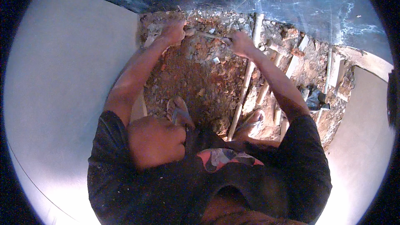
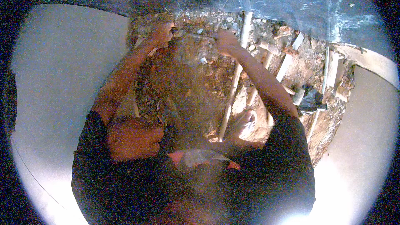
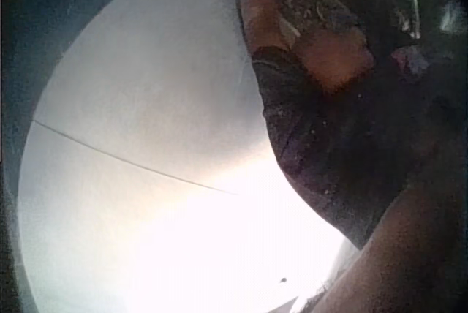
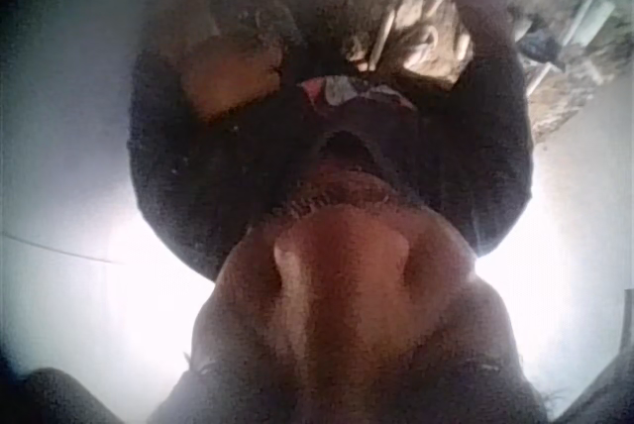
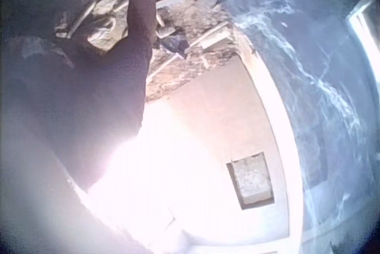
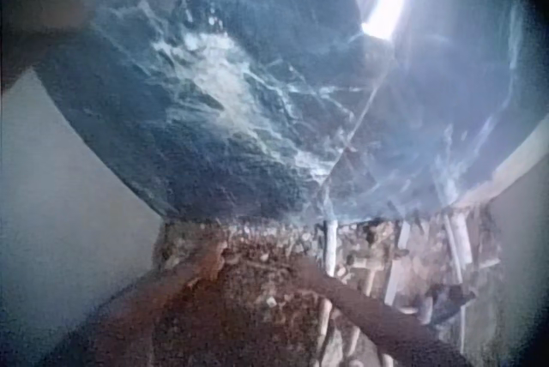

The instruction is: The person prepares the floor for plumbing by using a hammer and a trowel to clear debris and level the dirt around exposed pipes, then fits a plastic elbow joint onto a pipe.

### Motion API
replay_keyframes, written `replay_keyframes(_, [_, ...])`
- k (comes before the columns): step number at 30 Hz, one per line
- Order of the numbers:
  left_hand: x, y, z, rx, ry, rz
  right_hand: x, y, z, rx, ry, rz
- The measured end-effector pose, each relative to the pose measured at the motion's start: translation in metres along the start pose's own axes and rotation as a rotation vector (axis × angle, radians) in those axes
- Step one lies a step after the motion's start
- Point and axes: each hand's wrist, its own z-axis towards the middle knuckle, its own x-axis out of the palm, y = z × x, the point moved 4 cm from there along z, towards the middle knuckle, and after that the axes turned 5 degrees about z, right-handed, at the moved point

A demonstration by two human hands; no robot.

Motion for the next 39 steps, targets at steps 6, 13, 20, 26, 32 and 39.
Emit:
replay_keyframes(6, [-0.002,-0.023,0.006,0.099,0.093,0.228,0.007,-0.017,0.019,0.087,-0.061,-0.124])
replay_keyframes(13, [-0.013,-0.069,0.006,0.181,0.336,0.585,0.083,0.017,0.024,0.001,0.074,-0.132])
replay_keyframes(20, [0.042,-0.048,-0.063,0.447,0.242,0.841,0.005,0.030,-0.047,-0.088,0.171,-0.191])
replay_keyframes(26, [0.013,-0.090,-0.069,0.233,0.721,0.515,-0.010,0.017,0.012,0.140,0.035,-0.187])
replay_keyframes(32, [-0.009,-0.116,-0.081,0.141,0.638,0.323,0.054,0.050,0.003,-0.036,0.230,-0.239])
replay_keyframes(39, [-0.019,-0.104,-0.084,-0.032,0.640,0.116,-0.010,0.064,-0.046,-0.034,0.241,-0.220])
